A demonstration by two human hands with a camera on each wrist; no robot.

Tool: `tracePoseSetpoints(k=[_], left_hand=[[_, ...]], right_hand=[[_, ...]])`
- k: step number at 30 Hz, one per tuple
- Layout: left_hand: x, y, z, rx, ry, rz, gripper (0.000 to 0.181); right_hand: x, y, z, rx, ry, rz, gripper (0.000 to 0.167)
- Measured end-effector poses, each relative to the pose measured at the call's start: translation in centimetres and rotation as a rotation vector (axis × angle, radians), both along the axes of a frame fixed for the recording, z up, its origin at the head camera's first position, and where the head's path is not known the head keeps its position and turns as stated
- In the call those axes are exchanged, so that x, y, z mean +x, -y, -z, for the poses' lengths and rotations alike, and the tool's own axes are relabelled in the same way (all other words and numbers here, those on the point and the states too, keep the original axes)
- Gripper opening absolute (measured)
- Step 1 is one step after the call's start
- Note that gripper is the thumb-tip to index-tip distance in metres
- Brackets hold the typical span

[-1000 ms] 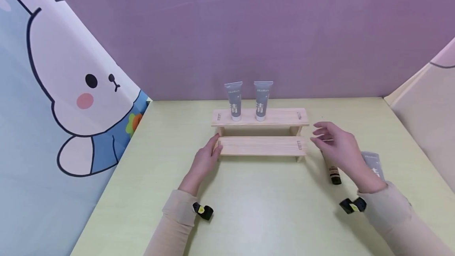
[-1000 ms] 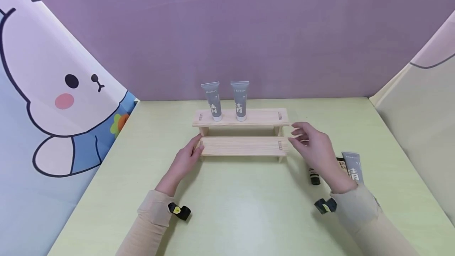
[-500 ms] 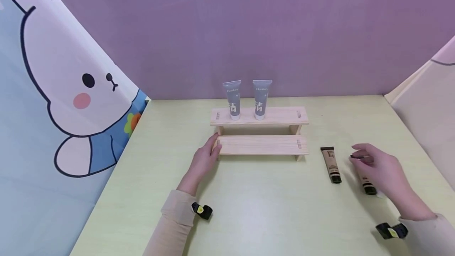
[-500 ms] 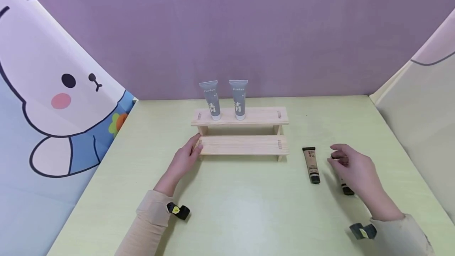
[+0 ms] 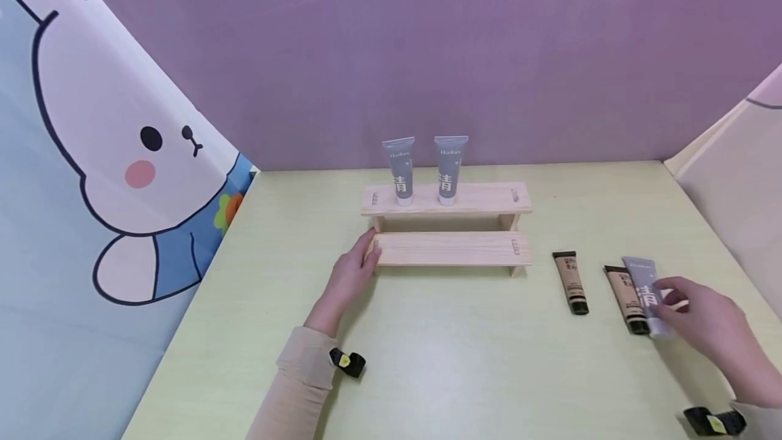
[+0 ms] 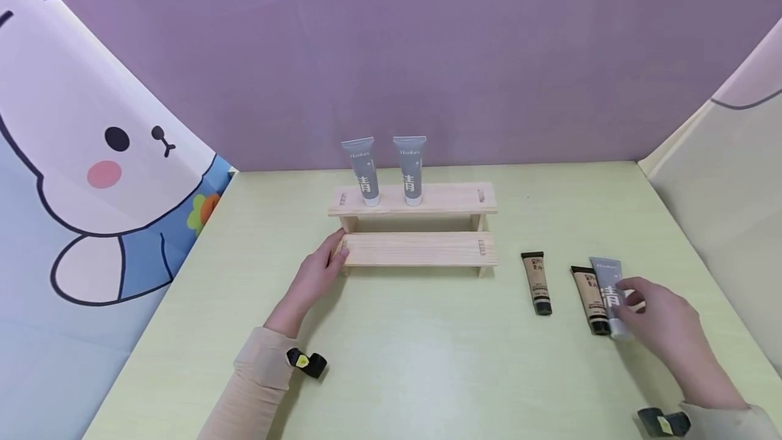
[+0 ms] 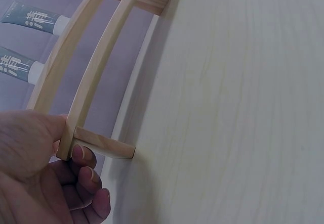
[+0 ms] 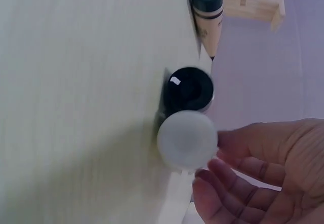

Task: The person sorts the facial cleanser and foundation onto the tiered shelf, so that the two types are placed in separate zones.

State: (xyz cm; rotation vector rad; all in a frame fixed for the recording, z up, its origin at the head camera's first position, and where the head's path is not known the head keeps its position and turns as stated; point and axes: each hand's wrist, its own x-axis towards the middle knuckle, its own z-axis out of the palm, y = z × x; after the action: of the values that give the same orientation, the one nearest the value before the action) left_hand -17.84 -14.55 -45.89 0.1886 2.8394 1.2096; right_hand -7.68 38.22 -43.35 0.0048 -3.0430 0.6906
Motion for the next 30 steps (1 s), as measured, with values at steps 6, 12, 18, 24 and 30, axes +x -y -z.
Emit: tracePoseSetpoints(k=[6,12,18,24,30], left_hand=[[0.0,0.0,-0.2,0.006,0.009,-0.008,0.052],[0.0,-0.1,-0.1,0.001,0.011,0.001,0.052],[0.1,-0.1,-0.2,-0.006,0.005,0.0,0.052],[0.1,-0.1,-0.1,-0.004,0.01,0.008,0.052],[0.0,0.0,0.0,-0.013,0.007,0.006,0.052]], right_hand=[[-0.4,-0.9,0.3,0.007,0.135,0.015,0.057],[-1.2,-0.9,0.6,-0.016,0.288,0.016,0.069],[-1.5,-0.6,0.6,-0.053,0.324,0.02,0.068],[-1.3,-0.1,0.3,-0.045,0.279,0.03,0.066],[-1.1,0.6,-0.1,-0.069,0.231,0.04,0.067]])
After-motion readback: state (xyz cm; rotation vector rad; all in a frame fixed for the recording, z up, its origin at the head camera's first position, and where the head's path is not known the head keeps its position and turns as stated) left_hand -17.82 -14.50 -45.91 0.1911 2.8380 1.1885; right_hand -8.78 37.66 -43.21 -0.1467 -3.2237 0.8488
